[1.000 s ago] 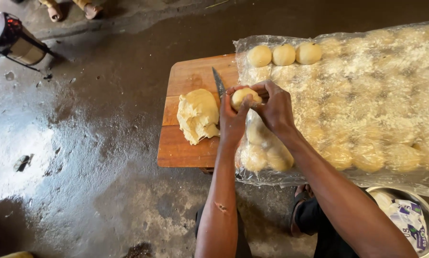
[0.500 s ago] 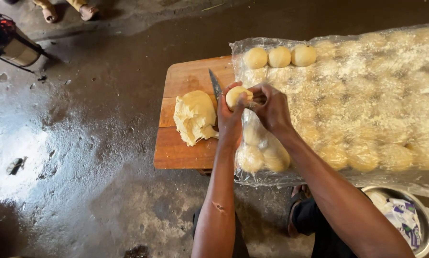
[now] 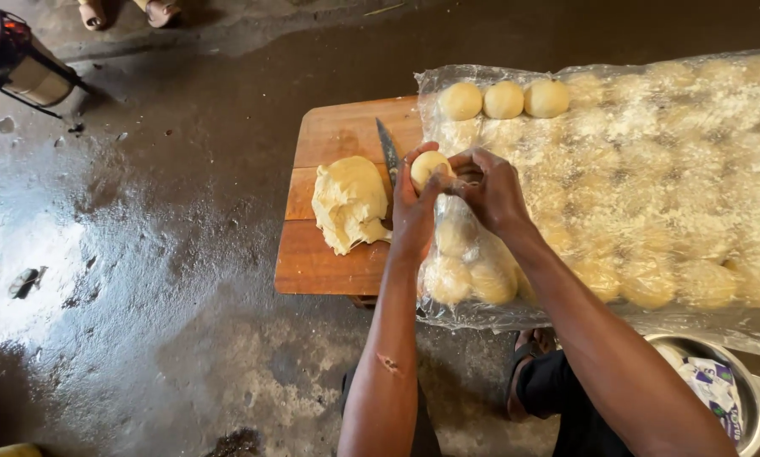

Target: Cutting dough into small portions and rolling them into balls to place on a tray

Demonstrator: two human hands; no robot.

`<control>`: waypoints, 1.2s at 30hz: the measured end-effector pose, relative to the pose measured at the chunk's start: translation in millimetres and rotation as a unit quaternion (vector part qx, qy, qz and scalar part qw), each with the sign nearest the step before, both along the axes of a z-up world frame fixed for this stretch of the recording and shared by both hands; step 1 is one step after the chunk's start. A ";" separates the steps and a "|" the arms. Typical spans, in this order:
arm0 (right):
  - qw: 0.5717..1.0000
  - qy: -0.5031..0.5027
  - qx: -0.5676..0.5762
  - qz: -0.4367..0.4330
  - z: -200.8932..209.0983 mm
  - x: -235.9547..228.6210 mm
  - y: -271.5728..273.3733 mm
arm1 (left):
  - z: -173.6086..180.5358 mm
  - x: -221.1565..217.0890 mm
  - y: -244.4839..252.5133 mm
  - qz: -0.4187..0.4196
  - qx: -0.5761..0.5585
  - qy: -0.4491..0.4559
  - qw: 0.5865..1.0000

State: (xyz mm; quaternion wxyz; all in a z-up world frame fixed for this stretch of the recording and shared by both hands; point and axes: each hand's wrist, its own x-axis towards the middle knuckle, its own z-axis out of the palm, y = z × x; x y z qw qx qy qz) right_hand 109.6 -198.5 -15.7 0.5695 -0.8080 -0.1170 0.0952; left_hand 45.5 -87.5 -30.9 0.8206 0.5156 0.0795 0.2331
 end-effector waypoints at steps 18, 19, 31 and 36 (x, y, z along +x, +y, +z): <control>0.996 -0.080 -0.033 -0.007 15.6 -1.2 -19.4 | -14.8 4.8 9.4 0.019 0.152 0.004 0.988; 0.996 -0.082 -0.036 -0.009 24.2 -4.4 -23.5 | -18.1 12.5 11.4 0.017 0.150 0.001 0.989; 0.996 0.007 0.088 0.005 17.5 3.3 -29.9 | 8.8 1.2 -14.6 -0.071 -0.051 -0.035 0.996; 0.994 -0.097 0.040 0.040 15.4 -5.2 -42.2 | -6.4 7.2 2.5 0.019 0.140 0.011 0.990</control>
